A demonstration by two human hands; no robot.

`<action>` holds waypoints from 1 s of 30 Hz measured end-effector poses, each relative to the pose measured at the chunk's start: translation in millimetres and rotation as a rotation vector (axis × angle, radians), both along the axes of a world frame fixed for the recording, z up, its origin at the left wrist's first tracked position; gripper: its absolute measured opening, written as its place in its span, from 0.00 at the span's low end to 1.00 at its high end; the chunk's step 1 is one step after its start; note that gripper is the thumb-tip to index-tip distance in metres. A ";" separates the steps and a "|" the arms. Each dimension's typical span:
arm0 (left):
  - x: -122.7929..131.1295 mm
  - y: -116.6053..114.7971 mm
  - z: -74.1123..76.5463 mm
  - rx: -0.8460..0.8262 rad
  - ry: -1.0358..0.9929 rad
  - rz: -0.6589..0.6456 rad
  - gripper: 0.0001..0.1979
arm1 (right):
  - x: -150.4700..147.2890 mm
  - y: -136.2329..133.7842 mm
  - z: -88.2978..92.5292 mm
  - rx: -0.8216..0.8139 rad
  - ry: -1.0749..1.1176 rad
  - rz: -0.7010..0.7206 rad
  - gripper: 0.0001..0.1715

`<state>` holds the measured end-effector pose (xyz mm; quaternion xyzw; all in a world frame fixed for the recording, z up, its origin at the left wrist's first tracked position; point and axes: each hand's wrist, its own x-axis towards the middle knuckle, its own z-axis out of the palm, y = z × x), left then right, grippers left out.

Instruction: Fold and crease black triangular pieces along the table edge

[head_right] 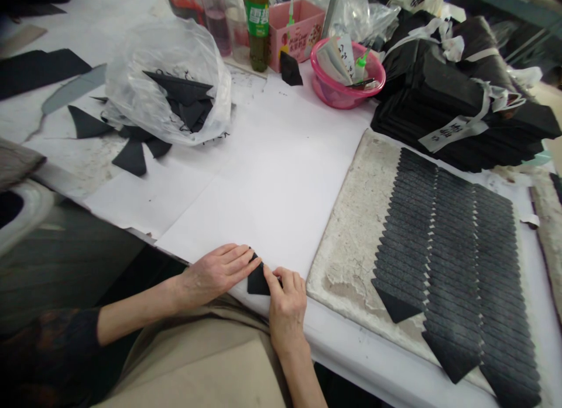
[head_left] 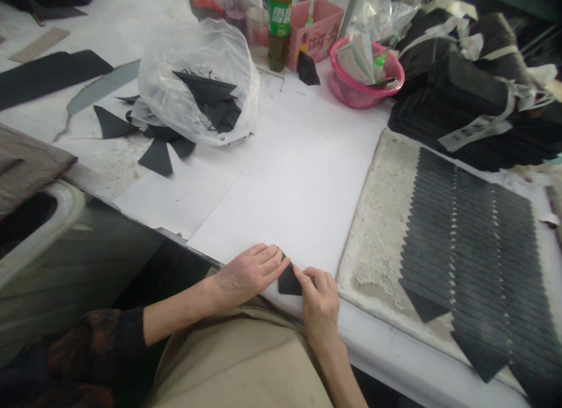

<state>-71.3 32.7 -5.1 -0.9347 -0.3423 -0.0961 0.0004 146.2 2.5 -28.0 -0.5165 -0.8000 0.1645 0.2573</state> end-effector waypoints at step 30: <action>24.0 -8.5 0.9 0.051 0.033 -0.009 0.16 | 22.7 -11.0 10.6 -0.002 -0.013 0.022 0.15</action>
